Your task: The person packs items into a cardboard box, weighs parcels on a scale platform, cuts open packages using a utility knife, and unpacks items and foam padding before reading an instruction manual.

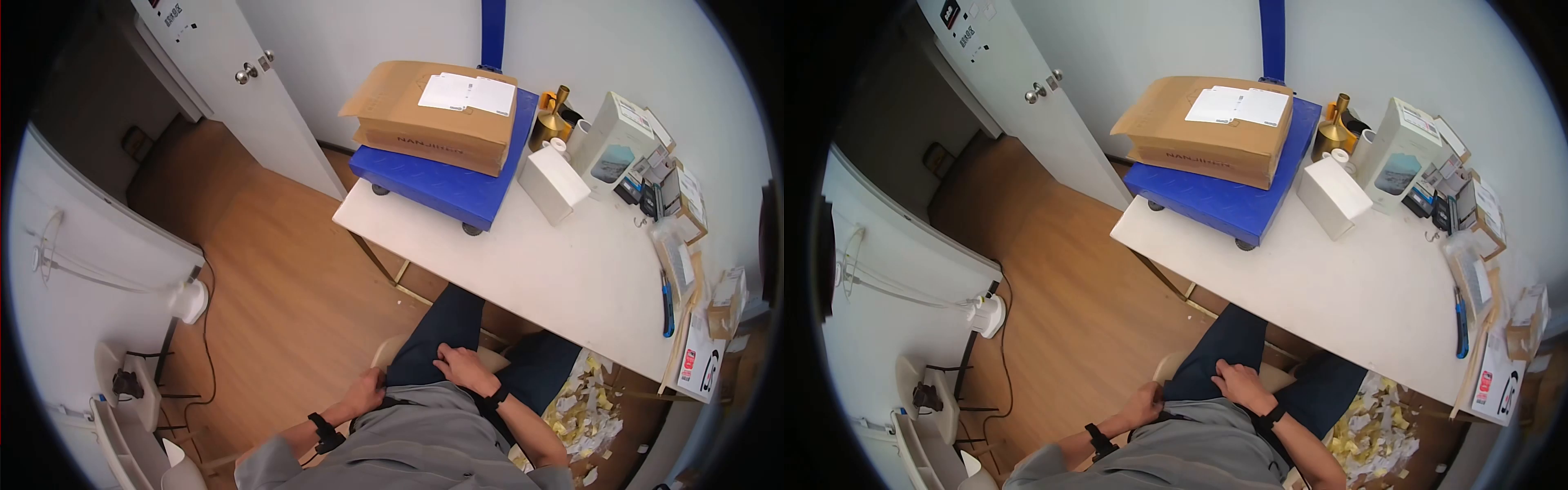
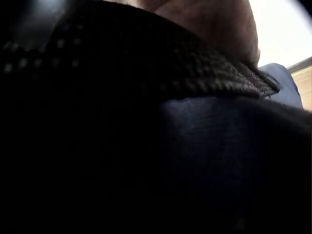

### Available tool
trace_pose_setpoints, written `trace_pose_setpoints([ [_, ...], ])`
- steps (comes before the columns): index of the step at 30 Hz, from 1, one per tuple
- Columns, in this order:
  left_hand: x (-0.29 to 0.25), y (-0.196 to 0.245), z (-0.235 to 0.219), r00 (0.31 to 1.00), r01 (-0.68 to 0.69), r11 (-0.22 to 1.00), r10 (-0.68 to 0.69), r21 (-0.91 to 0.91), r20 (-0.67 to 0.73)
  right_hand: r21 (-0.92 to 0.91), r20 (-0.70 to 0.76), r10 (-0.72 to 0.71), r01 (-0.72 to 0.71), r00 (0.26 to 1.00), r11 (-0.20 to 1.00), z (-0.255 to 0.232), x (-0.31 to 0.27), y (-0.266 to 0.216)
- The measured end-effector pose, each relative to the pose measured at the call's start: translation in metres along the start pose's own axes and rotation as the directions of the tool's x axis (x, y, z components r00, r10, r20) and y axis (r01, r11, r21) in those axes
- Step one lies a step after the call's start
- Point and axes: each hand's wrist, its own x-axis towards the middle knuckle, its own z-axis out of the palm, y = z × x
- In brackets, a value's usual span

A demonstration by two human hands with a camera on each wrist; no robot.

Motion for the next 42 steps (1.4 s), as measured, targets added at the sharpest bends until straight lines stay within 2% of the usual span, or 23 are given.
trace_pose_setpoints([
  [2, -0.005, -0.008, 0.007, 0.997, 0.024, 0.999, -0.021, -0.043, 0.068, 0.014, -0.009, -0.065, 0.065, 0.998, 0.998, 0.004, -0.002, 0.002],
  [5, -0.003, -0.001, 0.016, 0.999, 0.031, 0.998, -0.032, -0.063, -0.016, -0.060, -0.006, -0.092, 0.091, 0.996, 0.994, 0.006, -0.005, 0.004],
  [9, 0.010, 0.028, 0.019, 0.996, 0.085, 0.994, -0.083, -0.062, 0.037, -0.034, -0.094, 0.007, -0.010, 0.996, 0.999, -0.001, -0.013, 0.006],
  [11, 0.023, 0.034, 0.037, 0.979, -0.204, 0.925, 0.201, -0.321, -0.045, 0.027, -0.119, 0.081, -0.078, 0.990, 0.997, -0.010, -0.023, 0.010],
  [12, 0.026, 0.036, 0.045, 0.977, -0.210, 0.923, 0.206, -0.321, -0.049, 0.138, -0.113, 0.151, -0.135, 0.982, 0.981, -0.016, -0.027, 0.012],
  [14, 0.025, 0.057, 0.045, 0.957, -0.265, 0.780, 0.283, -0.566, -0.058, 0.248, -0.101, 0.214, -0.184, 0.972, 0.951, -0.019, -0.033, 0.020],
  [15, 0.035, 0.034, 0.055, 0.957, -0.268, 0.781, 0.283, -0.565, -0.062, 0.288, -0.133, 0.231, -0.186, 0.964, 0.939, -0.015, -0.035, 0.028],
  [17, 0.062, -0.029, 0.080, 0.810, -0.579, 0.811, 0.584, -0.087, 0.056, 0.325, -0.164, 0.242, -0.179, 0.956, 0.928, -0.011, -0.037, 0.040],
  [18, 0.066, -0.015, 0.068, 0.811, -0.578, 0.812, 0.583, -0.085, 0.051, 0.388, -0.173, 0.248, -0.166, 0.953, 0.907, -0.009, -0.038, 0.044],
  [19, 0.069, 0.017, 0.043, 0.778, -0.608, 0.770, 0.529, 0.192, 0.339, 0.448, -0.179, 0.255, -0.152, 0.950, 0.881, -0.007, -0.039, 0.050],
  [20, 0.071, 0.034, 0.029, 0.727, -0.654, 0.624, 0.364, 0.427, 0.582, 0.448, -0.178, 0.251, -0.149, 0.951, 0.881, -0.001, -0.037, 0.059],
  [21, 0.076, 0.022, 0.037, 0.729, -0.651, 0.626, 0.360, 0.429, 0.582, 0.502, -0.161, 0.230, -0.121, 0.960, 0.856, 0.007, -0.033, 0.070],
  [23, 0.087, -0.004, 0.055, 0.594, -0.805, 0.562, 0.763, 0.190, 0.256, 0.563, -0.151, 0.207, -0.088, 0.967, 0.822, 0.014, -0.031, 0.074],
  [24, 0.085, -0.009, 0.058, 0.589, -0.808, 0.556, 0.763, 0.196, 0.265, 0.547, -0.165, 0.223, -0.099, 0.961, 0.831, 0.012, -0.030, 0.072],
  [26, 0.061, 0.006, 0.061, 0.707, -0.704, 0.696, 0.706, 0.137, 0.043, 0.532, -0.178, 0.244, -0.115, 0.953, 0.839, 0.008, -0.038, 0.062],
  [28, 0.052, 0.019, 0.054, 0.735, -0.675, 0.717, 0.674, 0.171, 0.077, 0.520, -0.243, 0.318, -0.153, 0.917, 0.840, 0.000, -0.038, 0.055],
  [31, 0.049, 0.025, 0.060, 0.862, -0.507, 0.861, 0.505, 0.042, 0.047, 0.524, -0.217, 0.340, -0.184, 0.915, 0.831, 0.000, -0.040, 0.055],
  [32, 0.051, 0.023, 0.063, 0.859, -0.511, 0.858, 0.510, 0.043, 0.038, 0.517, -0.222, 0.332, -0.178, 0.917, 0.837, 0.000, -0.039, 0.056],
  [34, 0.052, 0.024, 0.069, 0.705, -0.707, 0.706, 0.709, 0.042, -0.034, 0.545, -0.264, 0.277, -0.094, 0.924, 0.833, 0.004, -0.036, 0.059],
  [35, 0.055, 0.021, 0.072, 0.703, -0.709, 0.704, 0.711, 0.044, -0.037, 0.545, -0.289, 0.286, -0.089, 0.914, 0.834, 0.010, -0.033, 0.067],
  [39, 0.094, -0.017, 0.090, 0.504, -0.860, 0.480, 0.852, 0.175, 0.141, 0.543, -0.330, 0.331, -0.109, 0.884, 0.832, 0.008, -0.030, 0.087],
  [41, 0.097, -0.006, 0.080, 0.401, -0.910, 0.353, 0.882, 0.215, 0.248, 0.686, -0.209, 0.417, -0.171, 0.885, 0.707, 0.011, -0.032, 0.091],
  [42, 0.083, 0.025, 0.062, 0.406, -0.909, 0.359, 0.879, 0.212, 0.249, 0.688, -0.202, 0.419, -0.176, 0.885, 0.704, 0.014, -0.033, 0.093],
])
